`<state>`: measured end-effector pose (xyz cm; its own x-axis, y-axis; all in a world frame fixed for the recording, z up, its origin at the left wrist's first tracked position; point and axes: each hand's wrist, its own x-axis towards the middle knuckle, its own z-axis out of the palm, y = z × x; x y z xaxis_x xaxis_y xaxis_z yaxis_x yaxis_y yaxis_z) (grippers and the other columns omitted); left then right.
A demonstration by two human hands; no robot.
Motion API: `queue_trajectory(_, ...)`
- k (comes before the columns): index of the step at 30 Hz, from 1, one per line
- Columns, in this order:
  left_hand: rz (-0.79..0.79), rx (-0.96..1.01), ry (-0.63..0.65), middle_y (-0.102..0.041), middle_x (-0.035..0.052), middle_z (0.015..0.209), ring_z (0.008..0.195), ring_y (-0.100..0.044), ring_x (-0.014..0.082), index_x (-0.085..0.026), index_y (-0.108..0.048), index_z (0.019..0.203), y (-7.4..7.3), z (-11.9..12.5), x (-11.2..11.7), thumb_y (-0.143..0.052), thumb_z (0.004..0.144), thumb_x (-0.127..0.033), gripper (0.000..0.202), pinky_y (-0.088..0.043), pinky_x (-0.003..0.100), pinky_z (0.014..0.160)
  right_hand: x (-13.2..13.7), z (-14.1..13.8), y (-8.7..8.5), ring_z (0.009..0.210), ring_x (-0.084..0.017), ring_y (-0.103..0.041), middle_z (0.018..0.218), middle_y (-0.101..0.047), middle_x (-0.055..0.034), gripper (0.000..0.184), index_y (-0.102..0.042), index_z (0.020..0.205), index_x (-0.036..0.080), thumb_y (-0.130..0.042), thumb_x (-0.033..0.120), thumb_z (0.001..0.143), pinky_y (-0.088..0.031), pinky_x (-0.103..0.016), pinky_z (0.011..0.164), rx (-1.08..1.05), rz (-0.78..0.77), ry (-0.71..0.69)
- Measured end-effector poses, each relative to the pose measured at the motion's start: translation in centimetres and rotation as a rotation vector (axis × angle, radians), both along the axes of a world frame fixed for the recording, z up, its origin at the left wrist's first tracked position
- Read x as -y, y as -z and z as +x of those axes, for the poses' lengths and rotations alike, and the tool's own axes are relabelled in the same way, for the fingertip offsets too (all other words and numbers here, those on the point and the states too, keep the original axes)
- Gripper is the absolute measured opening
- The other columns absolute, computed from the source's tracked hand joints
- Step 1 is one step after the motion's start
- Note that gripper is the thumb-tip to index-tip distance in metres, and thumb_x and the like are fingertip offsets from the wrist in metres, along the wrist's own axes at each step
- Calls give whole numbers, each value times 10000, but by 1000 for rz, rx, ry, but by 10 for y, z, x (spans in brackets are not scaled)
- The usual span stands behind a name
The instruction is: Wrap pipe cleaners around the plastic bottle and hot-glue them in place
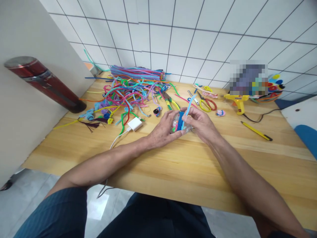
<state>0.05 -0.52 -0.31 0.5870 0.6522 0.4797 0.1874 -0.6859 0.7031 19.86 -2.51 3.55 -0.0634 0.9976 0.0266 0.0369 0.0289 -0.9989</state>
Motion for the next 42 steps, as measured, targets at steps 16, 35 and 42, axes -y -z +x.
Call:
queue_trajectory(16, 77, 22, 9, -478, 189, 1530, 1487, -413, 370, -240, -322, 1566, 9, 0, -2, -664, 986, -499, 722, -388, 622, 1247, -2, 0, 7, 869, -172, -658, 1041, -722, -15, 442, -745, 987, 243, -937, 486, 673, -564, -313, 746, -64, -19, 44)
queue_trajectory(35, -208, 52, -73, -542, 193, 1451, 1379, -541, 355, -185, -422, 1452, -7, -2, 3, -688, 937, -513, 666, -455, 574, 1192, 2, 2, -2, 889, -181, -659, 1122, -718, -25, 385, -722, 942, 252, -914, 498, 717, -546, -311, 698, -25, 51, 27)
queue_trajectory(42, -116, 45, -73, -528, 193, 1412, 1352, -534, 350, -184, -388, 1422, -2, -1, 2, -667, 935, -478, 633, -473, 558, 1156, 0, -3, 10, 942, -182, -645, 1171, -680, -16, 393, -693, 886, 252, -938, 486, 687, -563, -332, 772, -35, 67, 65)
